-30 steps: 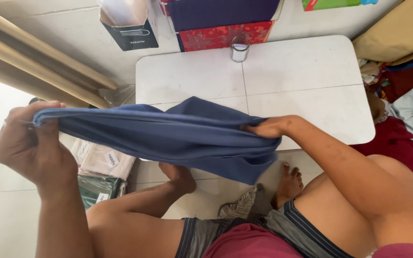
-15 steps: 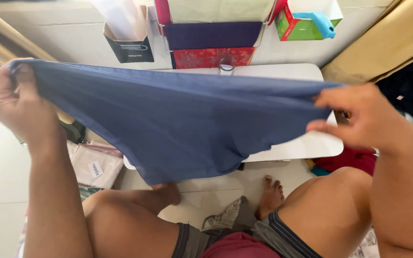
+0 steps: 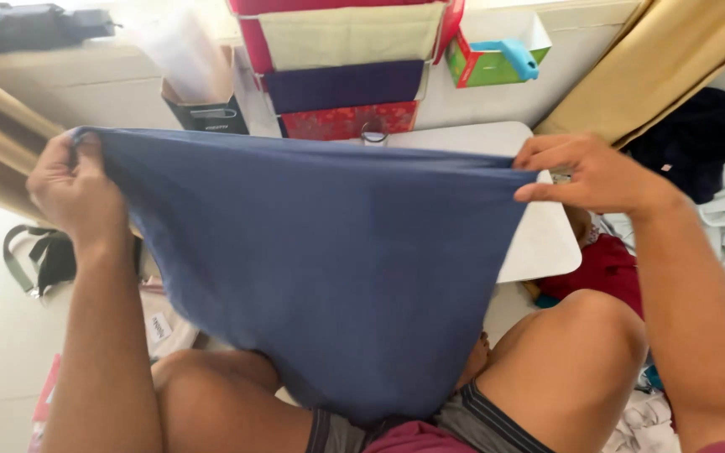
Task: Unfolding a blue piece of fabric on a small table and using a lint roller to remove lint or dust from its surface.
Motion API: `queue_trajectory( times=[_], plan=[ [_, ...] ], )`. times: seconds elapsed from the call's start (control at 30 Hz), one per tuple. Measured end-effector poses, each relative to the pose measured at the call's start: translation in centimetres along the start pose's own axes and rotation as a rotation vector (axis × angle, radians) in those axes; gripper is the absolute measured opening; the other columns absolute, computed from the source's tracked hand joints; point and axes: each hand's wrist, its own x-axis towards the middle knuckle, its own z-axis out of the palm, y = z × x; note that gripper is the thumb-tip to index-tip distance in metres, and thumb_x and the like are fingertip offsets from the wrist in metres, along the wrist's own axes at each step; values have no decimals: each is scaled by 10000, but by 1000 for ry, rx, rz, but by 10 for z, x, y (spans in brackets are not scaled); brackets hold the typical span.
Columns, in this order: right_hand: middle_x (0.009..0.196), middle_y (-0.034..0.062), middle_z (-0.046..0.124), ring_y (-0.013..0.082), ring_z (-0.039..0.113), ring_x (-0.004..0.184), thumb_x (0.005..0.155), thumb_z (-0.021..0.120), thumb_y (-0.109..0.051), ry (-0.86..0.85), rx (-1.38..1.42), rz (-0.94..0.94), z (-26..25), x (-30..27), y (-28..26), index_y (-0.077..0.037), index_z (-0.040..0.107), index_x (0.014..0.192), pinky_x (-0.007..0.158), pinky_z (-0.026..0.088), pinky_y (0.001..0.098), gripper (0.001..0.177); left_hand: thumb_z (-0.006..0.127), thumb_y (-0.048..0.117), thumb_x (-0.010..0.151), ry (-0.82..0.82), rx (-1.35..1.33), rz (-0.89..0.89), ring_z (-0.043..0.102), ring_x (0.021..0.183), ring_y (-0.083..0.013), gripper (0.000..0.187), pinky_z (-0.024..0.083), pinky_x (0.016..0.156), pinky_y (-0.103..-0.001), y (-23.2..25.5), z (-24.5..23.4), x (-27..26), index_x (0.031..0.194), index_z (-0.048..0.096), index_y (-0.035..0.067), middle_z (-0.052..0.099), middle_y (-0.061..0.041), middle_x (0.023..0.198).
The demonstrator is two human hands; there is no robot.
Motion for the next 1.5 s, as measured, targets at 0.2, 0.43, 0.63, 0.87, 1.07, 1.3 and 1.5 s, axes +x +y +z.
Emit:
queue_trajectory(
  times=[0.2, 0.43, 0.63, 0.87, 1.07, 1.3, 1.5],
  plan=[
    [724, 41, 667, 201, 581, 725, 819, 792, -192, 56, 1, -266, 8, 25, -11, -2, 703, 891, 1187, 411, 378, 222, 685, -67, 1169, -23, -13, 59, 623, 856, -150, 78, 529, 789, -269, -36, 5, 7, 1168, 759, -93, 739, -107, 1022],
    [725, 21, 724, 215, 629, 613, 669, 892, -415, 26, -229, -58, 36, 50, 35, -68, 760, 878, 1346, 142, 444, 427, 677, -37, 1146, -53, -1, 18, 600, 814, -133, 103, 503, 742, -257, -50, 30, 10, 1172, 763, -88, 736, -83, 996],
    [707, -19, 691, 153, 581, 670, 660, 905, -159, -231, 328, -264, 36, 39, 4, -11, 735, 719, 1220, 342, 391, 233, 693, -118, 1144, -56, 78, 116, 648, 856, -169, 105, 543, 768, -273, -74, 24, 9, 1196, 785, -117, 760, -137, 1046],
    [753, -1, 630, 169, 623, 751, 868, 764, -205, -707, 567, -408, 54, 33, -34, -26, 637, 658, 1287, 71, 551, 304, 685, -118, 1121, -54, 213, 145, 658, 805, -188, 99, 551, 729, -293, -76, 15, 0, 1137, 783, -123, 756, -138, 977],
    [908, 77, 722, 233, 671, 940, 959, 643, -199, -595, 438, -424, 56, 41, -19, -6, 561, 641, 1258, 71, 602, 380, 639, -24, 1085, 33, 141, -55, 665, 798, -93, 137, 576, 730, -228, -79, 4, 2, 1085, 776, -35, 754, -51, 936],
    [850, 8, 710, 184, 595, 1071, 776, 821, -424, -299, -19, -42, 65, 40, 4, -128, 842, 745, 1178, 241, 423, 299, 696, -55, 1057, 114, 299, 84, 713, 735, -121, 113, 601, 654, -238, -79, -3, -1, 1065, 802, -17, 791, -90, 894],
    [718, -8, 713, 139, 555, 686, 780, 842, -248, -490, 124, 48, 70, 45, -4, -51, 824, 826, 659, 526, 282, 203, 705, -71, 1053, 69, 276, 63, 683, 710, -125, 112, 554, 615, -225, -70, -8, -2, 1086, 802, -25, 788, -100, 895]
  ],
)
